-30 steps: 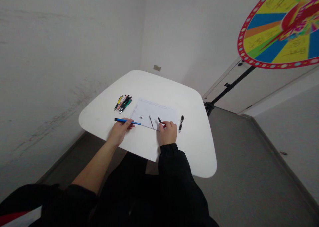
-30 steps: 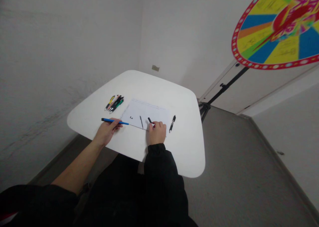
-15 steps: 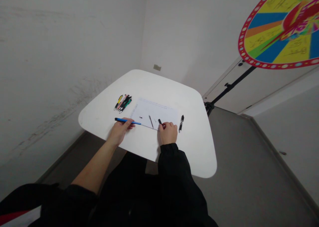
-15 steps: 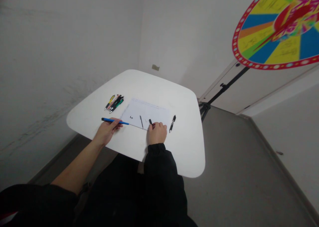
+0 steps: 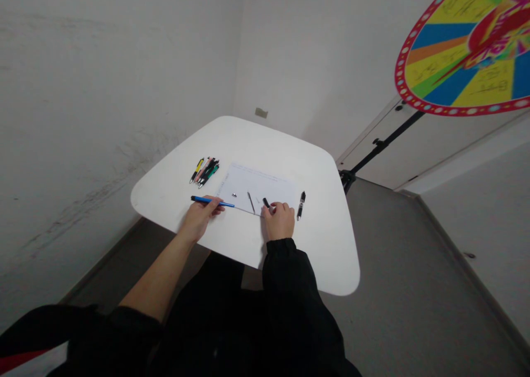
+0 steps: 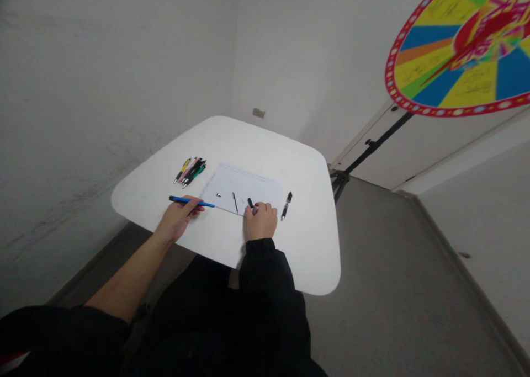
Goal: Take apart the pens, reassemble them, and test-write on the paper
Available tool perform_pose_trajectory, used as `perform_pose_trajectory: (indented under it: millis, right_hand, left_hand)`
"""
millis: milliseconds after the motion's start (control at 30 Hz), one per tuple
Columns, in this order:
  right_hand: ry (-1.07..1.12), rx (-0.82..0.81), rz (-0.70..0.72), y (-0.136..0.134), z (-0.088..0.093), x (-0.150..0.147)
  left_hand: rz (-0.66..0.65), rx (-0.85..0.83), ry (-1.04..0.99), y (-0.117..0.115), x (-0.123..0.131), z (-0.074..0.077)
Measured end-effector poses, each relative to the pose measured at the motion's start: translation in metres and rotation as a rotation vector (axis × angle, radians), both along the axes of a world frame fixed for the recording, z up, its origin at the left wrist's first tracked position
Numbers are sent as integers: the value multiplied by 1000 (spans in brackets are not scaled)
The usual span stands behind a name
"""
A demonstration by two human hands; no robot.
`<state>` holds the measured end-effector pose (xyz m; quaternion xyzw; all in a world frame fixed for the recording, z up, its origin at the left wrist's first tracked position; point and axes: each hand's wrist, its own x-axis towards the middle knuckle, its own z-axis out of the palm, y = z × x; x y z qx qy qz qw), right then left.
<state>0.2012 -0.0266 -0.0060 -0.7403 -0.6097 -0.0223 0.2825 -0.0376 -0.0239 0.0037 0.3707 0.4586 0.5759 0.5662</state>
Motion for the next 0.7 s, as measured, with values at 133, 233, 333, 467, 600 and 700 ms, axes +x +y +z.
perform_pose_trajectory:
  millis: [133, 233, 333, 467, 600, 700]
  right_hand:
    - [14, 91, 57, 0, -1, 0]
    - [19, 175, 209, -2, 0, -2]
    - [6, 206, 457, -6, 3, -10]
    - [-63, 183, 710, -13, 6, -25]
    - [-142, 187, 771, -17, 6, -34]
    - [-193, 205, 764, -18, 6, -36]
  left_hand:
    - [-3, 0, 1, 0, 0, 1]
    - [-11, -11, 11, 0, 0, 1]
    - [-31, -19, 48, 0, 0, 0]
    - [-97, -5, 141, 0, -3, -6]
    - [-208, 58, 247, 1, -6, -12]
    - [-263, 70, 323, 2, -7, -13]
